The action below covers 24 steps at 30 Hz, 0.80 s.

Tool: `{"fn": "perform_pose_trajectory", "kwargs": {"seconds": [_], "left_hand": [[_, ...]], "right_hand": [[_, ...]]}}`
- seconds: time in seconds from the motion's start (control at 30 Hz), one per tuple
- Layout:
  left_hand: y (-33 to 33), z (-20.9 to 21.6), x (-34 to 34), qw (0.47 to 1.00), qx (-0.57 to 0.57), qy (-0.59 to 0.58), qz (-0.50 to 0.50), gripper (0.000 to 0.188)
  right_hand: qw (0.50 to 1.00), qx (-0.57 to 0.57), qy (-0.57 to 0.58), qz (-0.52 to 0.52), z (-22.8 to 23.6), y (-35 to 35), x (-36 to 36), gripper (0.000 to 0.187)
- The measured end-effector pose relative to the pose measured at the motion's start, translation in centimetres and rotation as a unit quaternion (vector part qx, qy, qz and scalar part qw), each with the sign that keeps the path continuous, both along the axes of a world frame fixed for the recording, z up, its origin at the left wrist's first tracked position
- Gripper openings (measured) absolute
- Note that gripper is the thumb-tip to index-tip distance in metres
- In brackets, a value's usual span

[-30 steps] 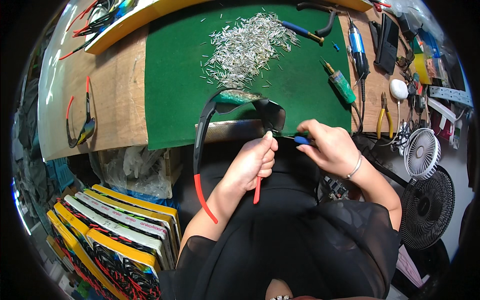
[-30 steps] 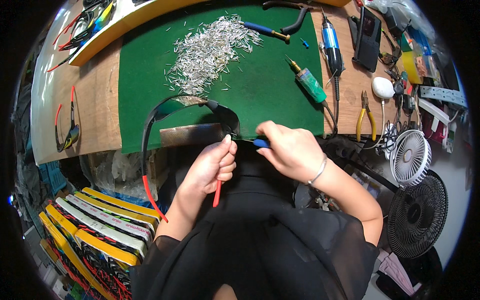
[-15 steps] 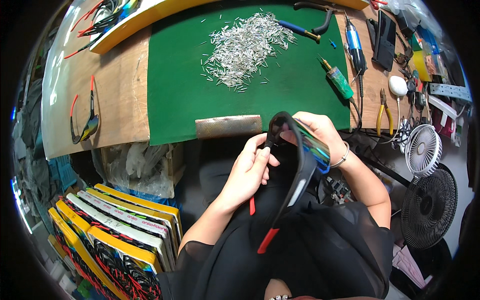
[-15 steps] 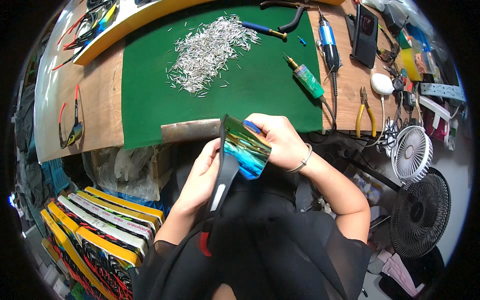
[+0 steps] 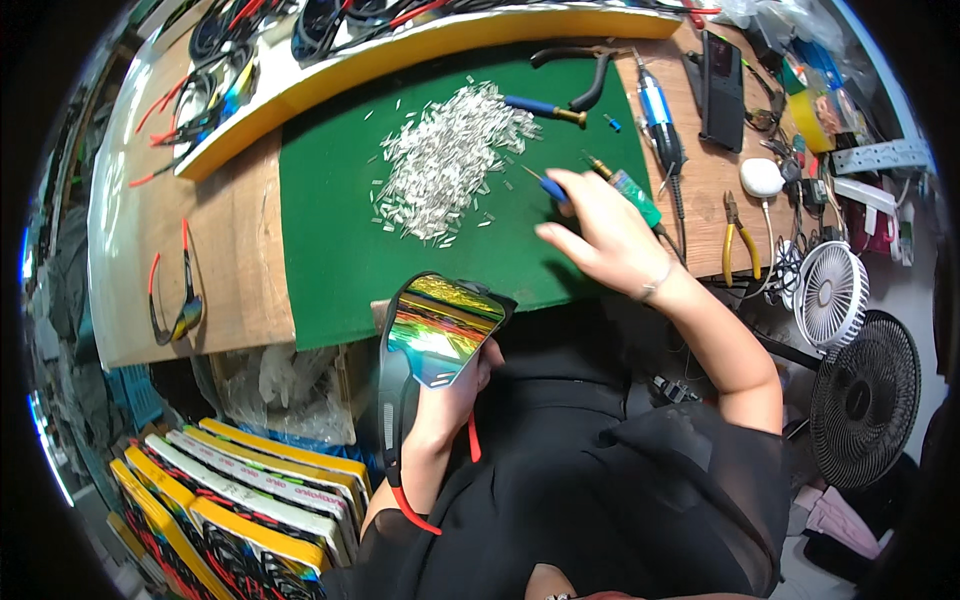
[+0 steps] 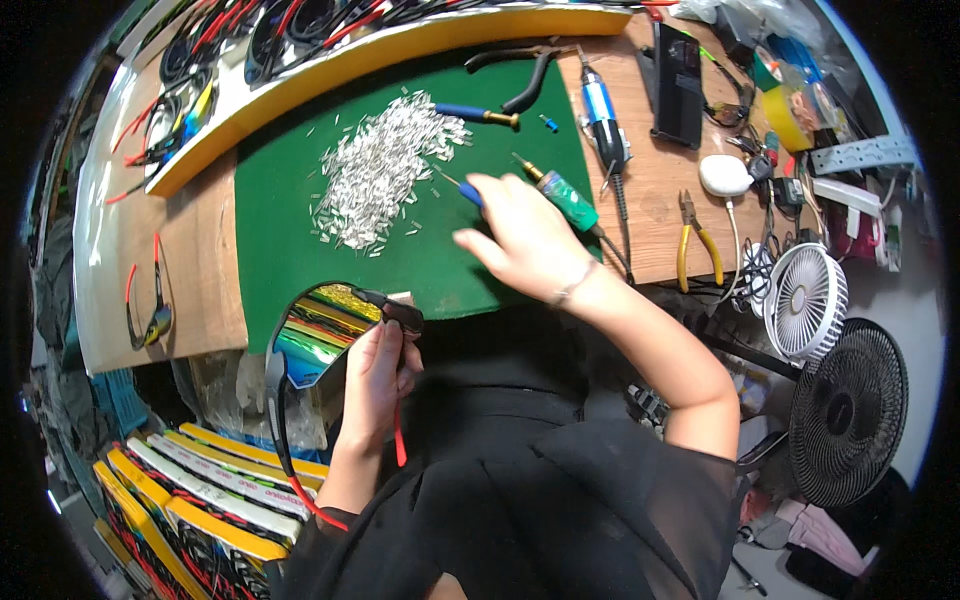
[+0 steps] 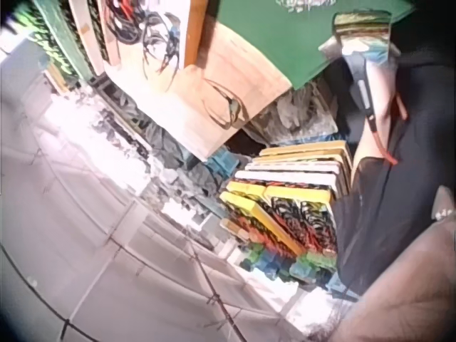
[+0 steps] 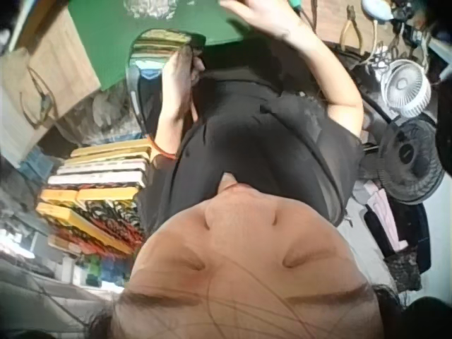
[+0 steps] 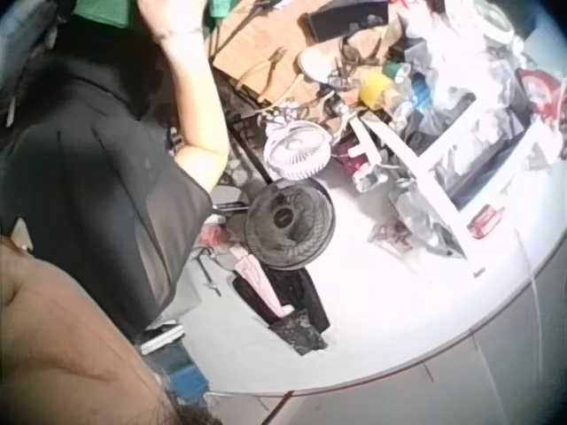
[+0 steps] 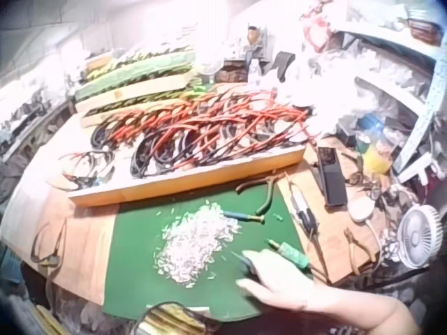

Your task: The person assembles a pair of sunglasses by inserting small metal pins into the frame using a small tool. They repeatedly pick up a pair of sunglasses, insert pins into the hinge area, and place the finished pair on a wooden tray with other completed units.

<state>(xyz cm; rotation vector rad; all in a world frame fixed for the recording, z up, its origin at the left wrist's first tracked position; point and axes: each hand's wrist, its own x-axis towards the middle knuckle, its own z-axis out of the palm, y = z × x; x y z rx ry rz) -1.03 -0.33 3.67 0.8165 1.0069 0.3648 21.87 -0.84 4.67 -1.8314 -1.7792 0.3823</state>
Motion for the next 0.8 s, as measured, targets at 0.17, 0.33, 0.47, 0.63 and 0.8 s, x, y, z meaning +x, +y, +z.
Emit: {"fn": "perform_pose_trajectory", "kwargs": {"seconds": [0.17, 0.33, 0.47, 0.63, 0.8], "left_hand": [[-0.4, 0.7, 2.3, 0.999, -0.028, -0.033, 0.027, 0.023], [0.0, 0.2, 1.0, 0.994, -0.024, -0.071, 0.084, 0.022], [0.4, 0.6, 2.2, 0.995, -0.028, -0.075, 0.052, 0.023], [0.4, 1.3, 2.9, 0.998, -0.012, -0.055, 0.024, 0.019], [-0.4, -0.4, 0.3, 0.995, 0.035, -0.069, 0.070, 0.022]], "right_hand": [[0.984, 0.024, -0.160, -0.070, -1.7, 2.9, -0.8, 0.053], [0.971, 0.143, -0.094, -0.164, 1.7, -4.4, 4.5, 0.031], [0.903, -0.006, -0.264, -0.339, 0.0, -11.8, 10.9, 0.028], [0.873, -0.004, -0.341, -0.347, -4.9, -14.5, 12.3, 0.027], [0.935, -0.055, 0.065, -0.343, 1.0, -14.5, 6.8, 0.013]]}}
